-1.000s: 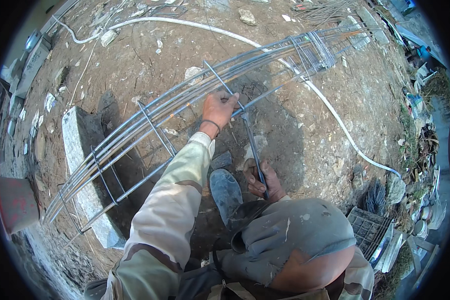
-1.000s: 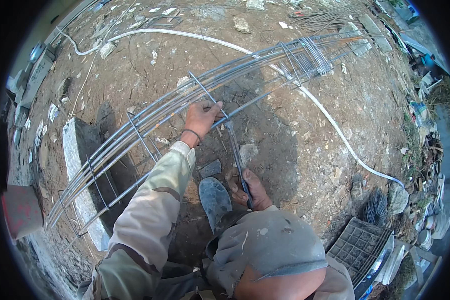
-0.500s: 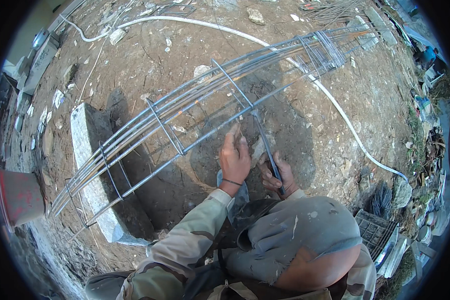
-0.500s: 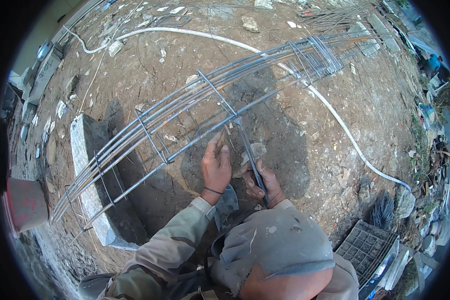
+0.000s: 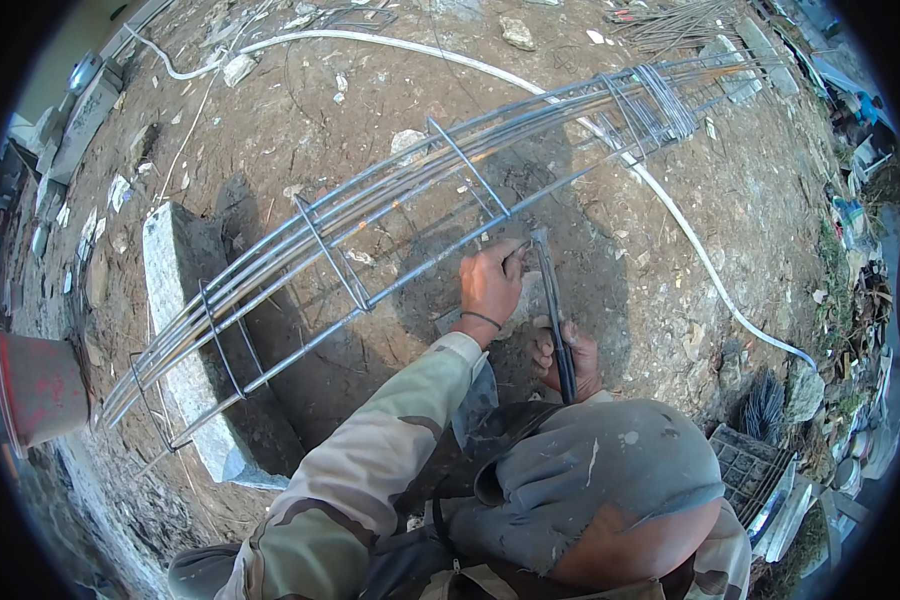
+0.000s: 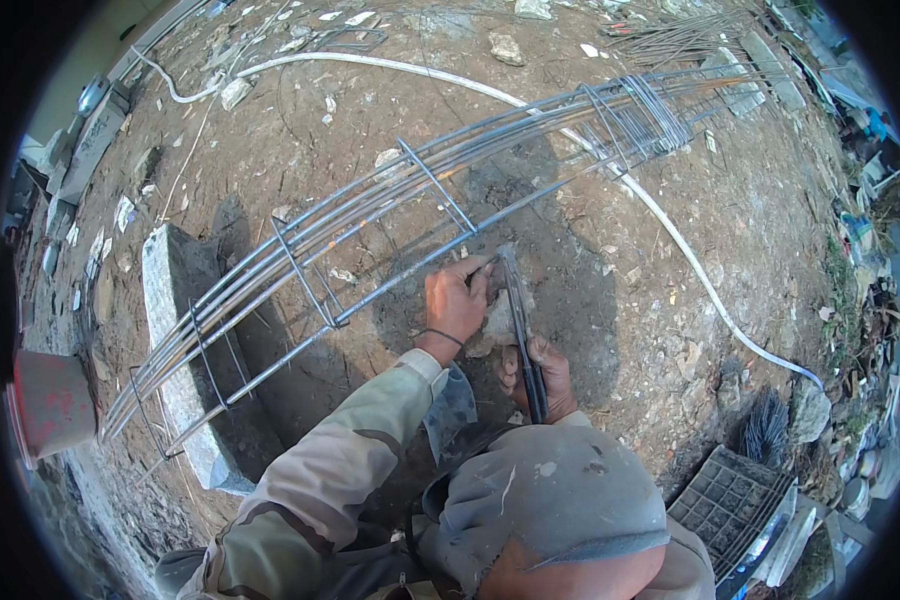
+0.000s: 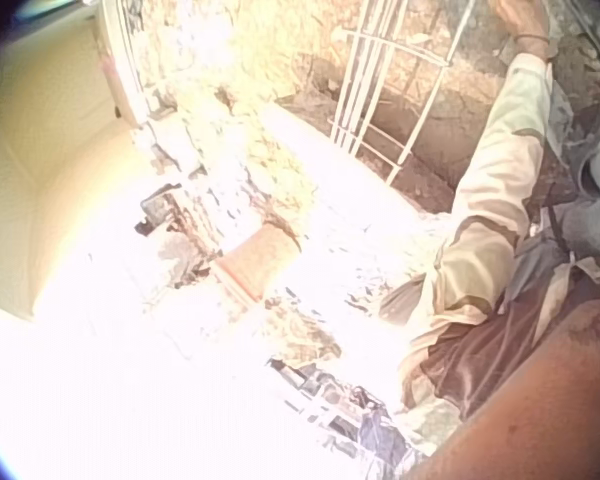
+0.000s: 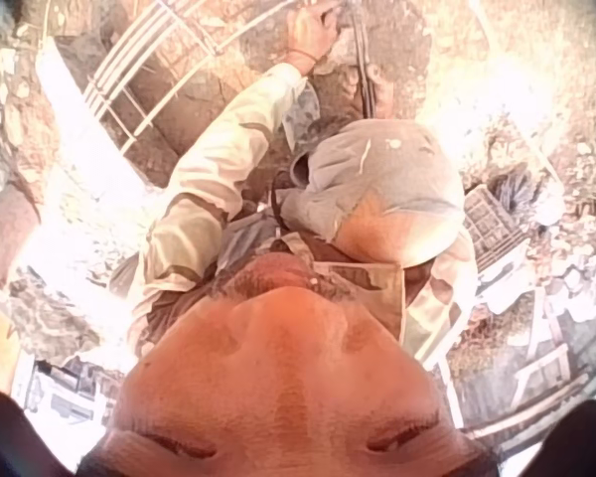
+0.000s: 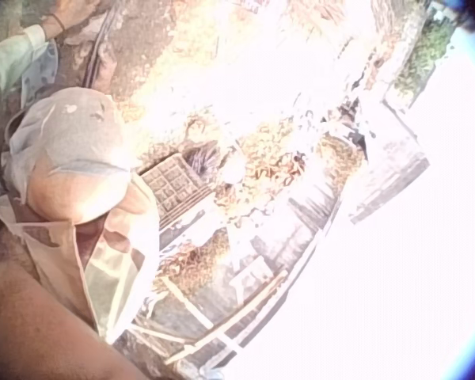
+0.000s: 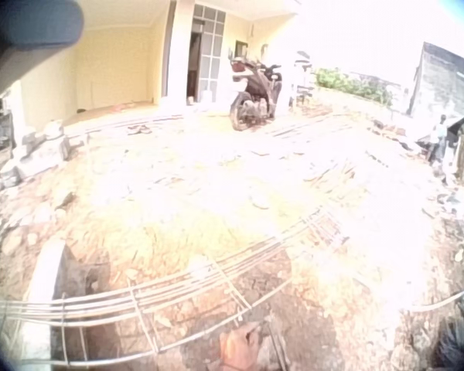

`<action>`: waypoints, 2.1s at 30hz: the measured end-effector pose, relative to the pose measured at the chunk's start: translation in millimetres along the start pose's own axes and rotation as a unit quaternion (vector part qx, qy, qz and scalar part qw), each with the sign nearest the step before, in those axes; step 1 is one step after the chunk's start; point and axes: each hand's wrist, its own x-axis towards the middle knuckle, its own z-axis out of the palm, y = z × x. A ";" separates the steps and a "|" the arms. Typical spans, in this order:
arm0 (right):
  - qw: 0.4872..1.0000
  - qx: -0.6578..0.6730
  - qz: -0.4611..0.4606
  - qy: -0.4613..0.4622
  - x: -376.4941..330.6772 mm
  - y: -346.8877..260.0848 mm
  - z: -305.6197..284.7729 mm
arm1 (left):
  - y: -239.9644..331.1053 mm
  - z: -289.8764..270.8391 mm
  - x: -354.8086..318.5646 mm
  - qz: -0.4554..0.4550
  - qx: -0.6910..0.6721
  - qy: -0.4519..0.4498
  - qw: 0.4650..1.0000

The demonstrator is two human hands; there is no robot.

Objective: The person assembles a rebar cage by sliding rebar stirrups along the metal rods and securing them with wire by hand and using pliers.

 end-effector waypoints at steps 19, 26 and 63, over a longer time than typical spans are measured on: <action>0.957 -0.251 0.146 -0.023 -60.9 -32.0 -38.1 | 0.2 -23.3 -54.1 0.080 -0.013 -0.041 0.996; 0.290 -0.921 0.193 0.171 -35.7 -33.0 -20.9 | 22.8 -155.3 -86.8 0.154 0.080 -0.088 0.981; 0.121 -0.940 -0.128 -0.293 210.0 60.3 202.5 | 67.6 -375.0 -218.0 -0.044 0.314 -0.341 0.885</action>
